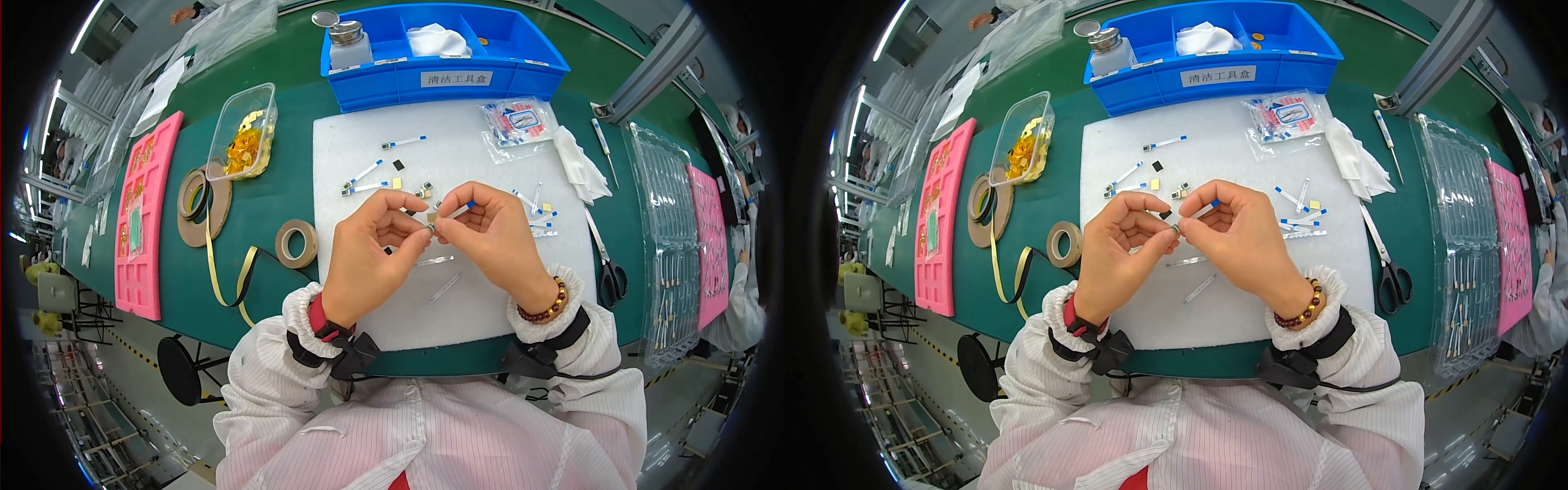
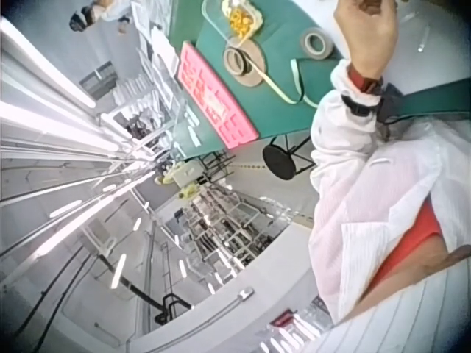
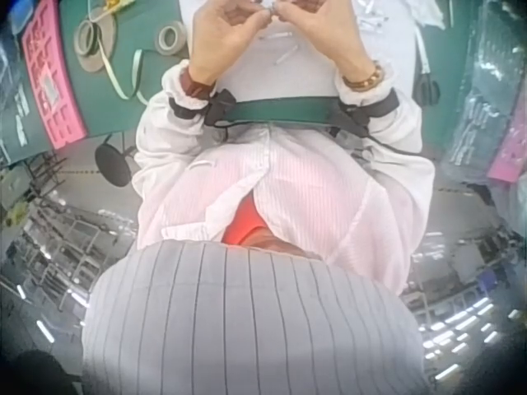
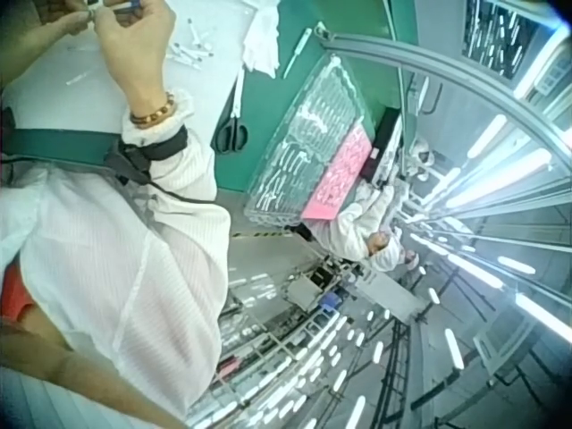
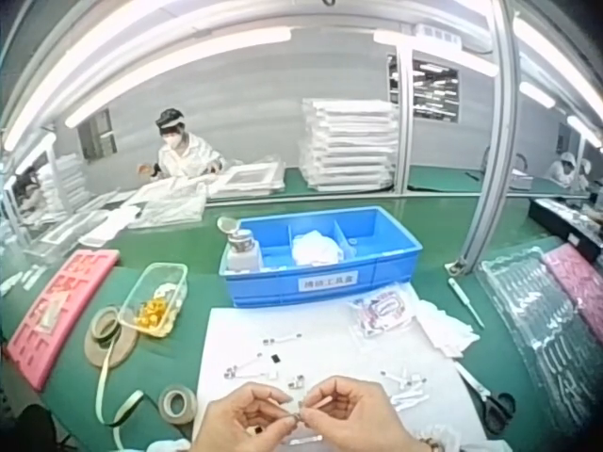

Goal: The person assembles electronic components by hand, picking up a camera module and a ribbon cable, aligning them, and pressing them together. After repeating this process for several units, the person wipes a component with a cloth and hands a pair of scissors to another person.

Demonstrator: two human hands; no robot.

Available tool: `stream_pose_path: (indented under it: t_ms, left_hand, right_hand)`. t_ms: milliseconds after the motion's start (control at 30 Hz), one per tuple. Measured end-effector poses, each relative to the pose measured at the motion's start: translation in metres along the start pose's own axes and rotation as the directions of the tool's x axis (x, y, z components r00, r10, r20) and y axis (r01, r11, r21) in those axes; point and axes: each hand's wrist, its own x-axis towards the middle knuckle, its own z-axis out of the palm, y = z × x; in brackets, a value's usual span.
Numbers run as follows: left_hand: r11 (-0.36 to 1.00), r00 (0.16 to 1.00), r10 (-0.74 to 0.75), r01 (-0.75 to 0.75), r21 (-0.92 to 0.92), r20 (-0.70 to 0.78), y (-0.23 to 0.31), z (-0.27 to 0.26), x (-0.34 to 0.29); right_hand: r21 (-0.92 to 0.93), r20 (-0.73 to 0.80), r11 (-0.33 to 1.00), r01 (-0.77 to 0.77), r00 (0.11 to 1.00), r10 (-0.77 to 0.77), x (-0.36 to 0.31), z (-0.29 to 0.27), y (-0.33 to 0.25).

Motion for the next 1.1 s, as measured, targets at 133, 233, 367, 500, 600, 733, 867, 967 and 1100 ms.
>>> stream_pose_path:
  t_ms: [133, 233, 367, 500, 600, 733, 867, 967, 1100]
  left_hand:
    - [1.0, 1.0, -0.011, 0.011, 0.025, -0.004, -0.001, -0.0002, 0.0002]
    - [1.0, 1.0, -0.013, 0.013, 0.02, -0.011, -0.0008, 0.0006, 0.0005]
    - [0.998, 1.0, 0.015, -0.014, 0.061, -0.011, -0.003, -0.0019, -0.0012]
    - [1.0, 1.0, 0.016, -0.016, 0.007, -0.024, -0.0024, -0.0014, 0.0001]
    - [0.993, 1.0, -0.012, 0.009, -0.118, -0.026, -0.0016, -0.0014, 0.0002]
    - [0.988, 1.0, -0.001, 0.0, -0.151, -0.01, -0.001, -0.002, -0.0005]
    - [0.985, 1.0, 0.024, -0.024, -0.171, -0.003, -0.003, 0.0002, -0.0016]
    - [0.987, 0.999, 0.036, -0.04, -0.154, -0.029, -0.0048, 0.0011, -0.0016]
    - [0.987, 1.0, -0.009, 0.007, -0.162, -0.012, -0.0005, 0.0017, -0.0007]
  right_hand:
    - [-0.015, 0.026, 1.0, -0.02, 0.999, 0.02, 0.0024, -0.0025, -0.0002]
    - [-0.032, -0.015, 0.997, -0.07, 0.997, 0.07, 0.0007, -0.0008, -0.005]
    - [-0.085, 0.068, 0.993, -0.076, 0.994, 0.082, 0.001, -0.0029, -0.0054]
    - [-0.115, 0.077, 0.992, -0.061, 0.995, 0.07, 0.0007, -0.0053, -0.0049]
    - [-0.103, 0.081, 0.994, -0.041, 0.995, 0.049, 0.0017, -0.0055, -0.0026]
    - [-0.11, 0.103, 0.994, -0.003, 0.995, 0.014, 0.0021, -0.006, -0.0016]
    - [-0.106, 0.098, 0.994, 0.026, 0.995, -0.016, 0.0007, -0.0027, -0.0013]
    - [-0.16, 0.093, 0.985, 0.066, 0.994, -0.052, -0.0005, -0.0011, -0.0019]
    - [-0.154, 0.075, 0.988, 0.004, 0.997, 0.008, 0.0016, -0.005, -0.0021]
